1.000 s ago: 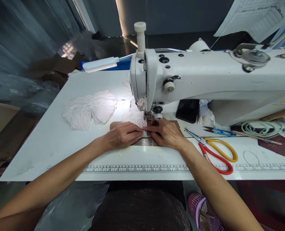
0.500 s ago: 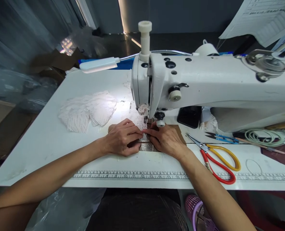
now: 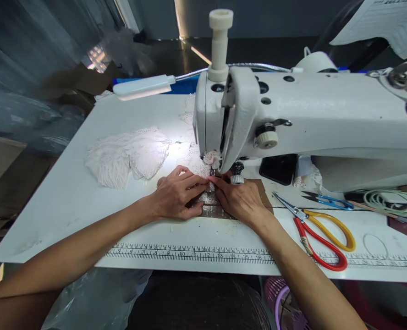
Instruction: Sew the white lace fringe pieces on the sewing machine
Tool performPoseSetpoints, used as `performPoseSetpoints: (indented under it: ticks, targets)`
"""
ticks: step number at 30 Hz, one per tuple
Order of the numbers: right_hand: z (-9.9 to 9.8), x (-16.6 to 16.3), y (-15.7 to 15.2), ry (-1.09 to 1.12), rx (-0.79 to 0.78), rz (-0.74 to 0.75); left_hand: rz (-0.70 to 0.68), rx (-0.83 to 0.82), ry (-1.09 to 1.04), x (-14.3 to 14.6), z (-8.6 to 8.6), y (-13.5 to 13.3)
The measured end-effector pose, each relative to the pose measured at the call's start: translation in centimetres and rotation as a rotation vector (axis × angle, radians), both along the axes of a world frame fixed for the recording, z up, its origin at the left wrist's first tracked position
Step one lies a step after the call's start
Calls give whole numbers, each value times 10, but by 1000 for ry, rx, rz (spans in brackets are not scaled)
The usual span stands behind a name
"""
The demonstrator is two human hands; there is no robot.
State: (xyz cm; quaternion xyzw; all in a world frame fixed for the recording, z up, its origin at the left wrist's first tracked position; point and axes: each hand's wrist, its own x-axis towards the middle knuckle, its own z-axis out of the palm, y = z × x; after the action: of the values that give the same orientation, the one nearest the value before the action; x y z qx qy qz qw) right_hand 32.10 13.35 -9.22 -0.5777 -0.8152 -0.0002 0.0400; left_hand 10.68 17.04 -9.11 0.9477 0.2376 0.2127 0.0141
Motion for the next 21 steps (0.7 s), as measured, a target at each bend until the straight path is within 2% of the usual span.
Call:
performPoseSetpoints:
  ticks: [5, 21]
  targets:
    - [2, 0, 0, 38, -35, 13, -5, -16, 9, -1, 0, 4]
    - [4, -4, -5, 53, 35, 54, 41, -31, 48, 2, 2, 10]
